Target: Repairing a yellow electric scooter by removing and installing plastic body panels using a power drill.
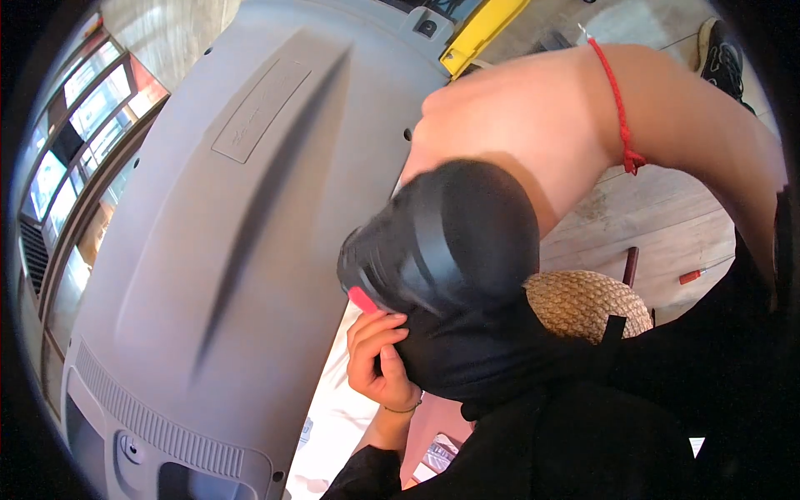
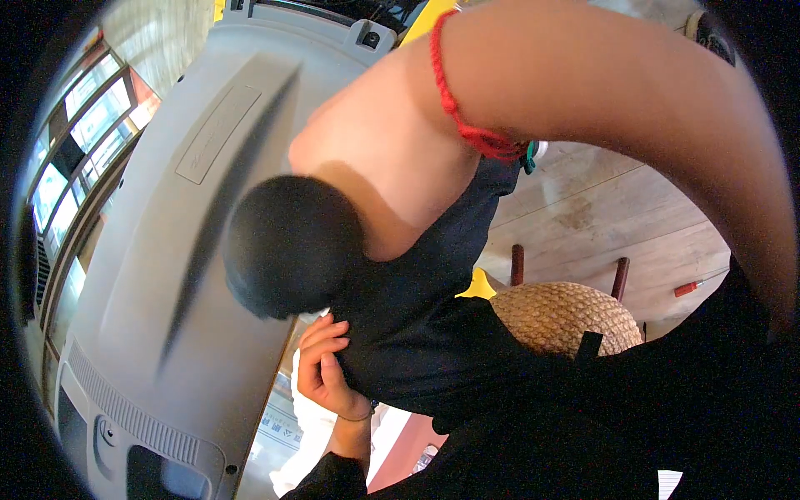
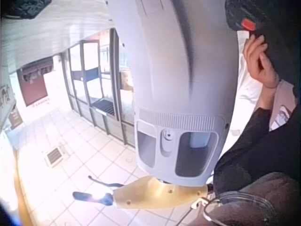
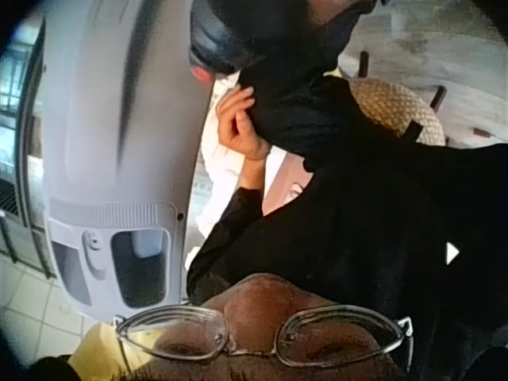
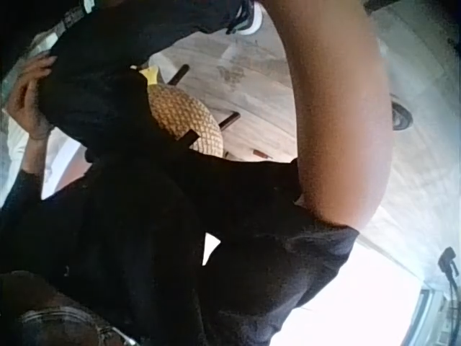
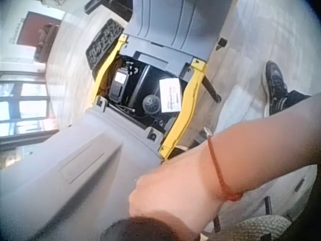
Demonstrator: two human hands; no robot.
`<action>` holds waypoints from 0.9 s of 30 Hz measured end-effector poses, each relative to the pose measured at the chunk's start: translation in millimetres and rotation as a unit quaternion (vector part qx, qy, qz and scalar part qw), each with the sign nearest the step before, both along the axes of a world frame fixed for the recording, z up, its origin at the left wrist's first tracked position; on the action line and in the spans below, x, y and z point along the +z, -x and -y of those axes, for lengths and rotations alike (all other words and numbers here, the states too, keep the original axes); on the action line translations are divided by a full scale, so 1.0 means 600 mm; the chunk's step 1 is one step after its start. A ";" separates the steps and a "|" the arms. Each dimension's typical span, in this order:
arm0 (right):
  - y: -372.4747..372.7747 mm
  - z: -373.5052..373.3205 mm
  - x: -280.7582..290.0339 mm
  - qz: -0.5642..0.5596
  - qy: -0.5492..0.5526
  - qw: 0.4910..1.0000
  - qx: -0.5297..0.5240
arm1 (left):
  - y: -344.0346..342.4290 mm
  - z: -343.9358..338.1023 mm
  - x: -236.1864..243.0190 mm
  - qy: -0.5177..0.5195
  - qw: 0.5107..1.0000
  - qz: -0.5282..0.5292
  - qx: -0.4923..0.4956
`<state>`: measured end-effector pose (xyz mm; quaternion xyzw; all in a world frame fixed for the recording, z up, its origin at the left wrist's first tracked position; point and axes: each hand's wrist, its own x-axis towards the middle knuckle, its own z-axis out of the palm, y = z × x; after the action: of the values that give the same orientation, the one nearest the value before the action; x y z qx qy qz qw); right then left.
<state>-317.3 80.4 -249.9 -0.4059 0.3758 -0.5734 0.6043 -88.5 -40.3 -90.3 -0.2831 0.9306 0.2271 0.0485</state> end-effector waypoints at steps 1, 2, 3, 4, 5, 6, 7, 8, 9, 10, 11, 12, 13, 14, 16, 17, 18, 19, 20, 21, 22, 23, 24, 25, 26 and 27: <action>0.000 0.001 0.000 0.015 -0.013 1.000 0.010 | 0.000 0.000 -0.002 -0.003 1.000 -0.015 -0.008; 0.000 0.001 0.000 0.031 -0.027 0.999 0.020 | 0.000 -0.002 0.000 -0.002 1.000 -0.016 -0.009; -0.002 0.001 -0.006 0.049 -0.045 0.997 0.031 | 0.000 -0.004 -0.003 -0.009 1.000 -0.009 -0.005; -0.005 0.000 -0.012 0.067 -0.064 0.995 0.042 | -0.002 -0.005 -0.008 -0.018 1.000 -0.002 -0.001; -0.008 -0.002 -0.019 0.086 -0.084 0.991 0.052 | -0.005 -0.006 -0.014 -0.024 1.000 0.000 -0.001; 0.003 -0.018 0.003 0.136 -0.173 0.971 0.097 | -0.007 -0.007 -0.016 -0.029 1.000 -0.002 -0.004; -0.004 -0.028 0.004 0.173 -0.191 0.961 0.098 | -0.009 -0.009 -0.019 -0.035 0.999 -0.004 -0.007; -0.012 -0.022 0.002 0.211 -0.190 0.953 0.104 | -0.011 -0.005 -0.011 -0.021 1.000 0.001 -0.006; -0.020 -0.013 0.001 0.215 -0.176 0.955 0.109 | -0.012 -0.002 -0.003 -0.006 1.000 0.007 -0.005; -0.028 -0.004 0.000 0.290 -0.160 0.937 0.105 | -0.014 0.001 0.004 0.011 1.000 0.013 -0.004; -0.026 -0.019 0.003 0.359 -0.168 0.914 0.091 | -0.012 -0.006 -0.001 0.000 1.000 0.010 -0.006; -0.030 -0.024 -0.001 0.361 -0.173 0.912 0.089 | -0.014 -0.009 -0.005 -0.012 1.000 -0.004 0.012; -0.034 -0.028 -0.005 0.383 -0.173 0.902 0.093 | -0.016 -0.011 -0.008 -0.022 0.999 -0.018 0.030; -0.037 -0.030 -0.010 0.405 -0.172 0.893 0.097 | -0.017 -0.011 -0.009 -0.024 0.999 -0.016 0.031; -0.046 -0.030 -0.018 0.415 -0.171 0.887 0.106 | -0.017 -0.011 -0.009 -0.029 0.999 -0.016 0.022; -0.046 -0.031 -0.022 0.419 -0.170 0.884 0.114 | -0.016 -0.012 -0.009 -0.029 0.999 -0.017 0.024; -0.049 -0.028 -0.026 0.421 -0.169 0.883 0.117 | -0.017 -0.012 -0.008 -0.030 0.999 -0.013 0.026; -0.051 -0.025 -0.031 0.422 -0.157 0.885 0.114 | -0.018 -0.012 -0.007 -0.030 0.999 -0.009 0.029; -0.054 -0.022 -0.035 0.424 -0.144 0.887 0.112 | -0.017 -0.010 -0.007 -0.027 0.999 -0.006 0.032; -0.051 -0.024 -0.034 0.403 -0.162 0.893 0.114 | -0.016 -0.009 -0.006 -0.027 0.999 -0.001 0.025; -0.050 -0.024 -0.037 0.407 -0.161 0.891 0.118 | -0.016 -0.007 -0.005 -0.028 0.999 0.005 0.018; -0.050 -0.023 -0.040 0.394 -0.157 0.898 0.122 | -0.016 -0.006 -0.004 -0.026 0.999 0.010 0.022; -0.049 -0.021 -0.046 0.379 -0.151 0.904 0.126 | -0.015 -0.006 -0.004 -0.026 0.999 0.011 0.022; -0.051 -0.020 -0.051 0.350 -0.153 0.914 0.137 | -0.015 -0.006 -0.004 -0.027 0.999 0.012 0.022; -0.051 -0.018 -0.055 0.353 -0.151 0.913 0.142 | -0.016 -0.006 -0.003 -0.023 0.999 0.016 0.025; -0.048 -0.017 -0.056 0.330 -0.164 0.919 0.144 | -0.017 -0.007 0.000 -0.021 0.999 0.014 0.034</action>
<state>-288.4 90.5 -283.3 -0.1388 0.1818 -0.5120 0.8280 -78.0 -35.8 -90.5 -0.3169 0.9145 0.2445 0.0598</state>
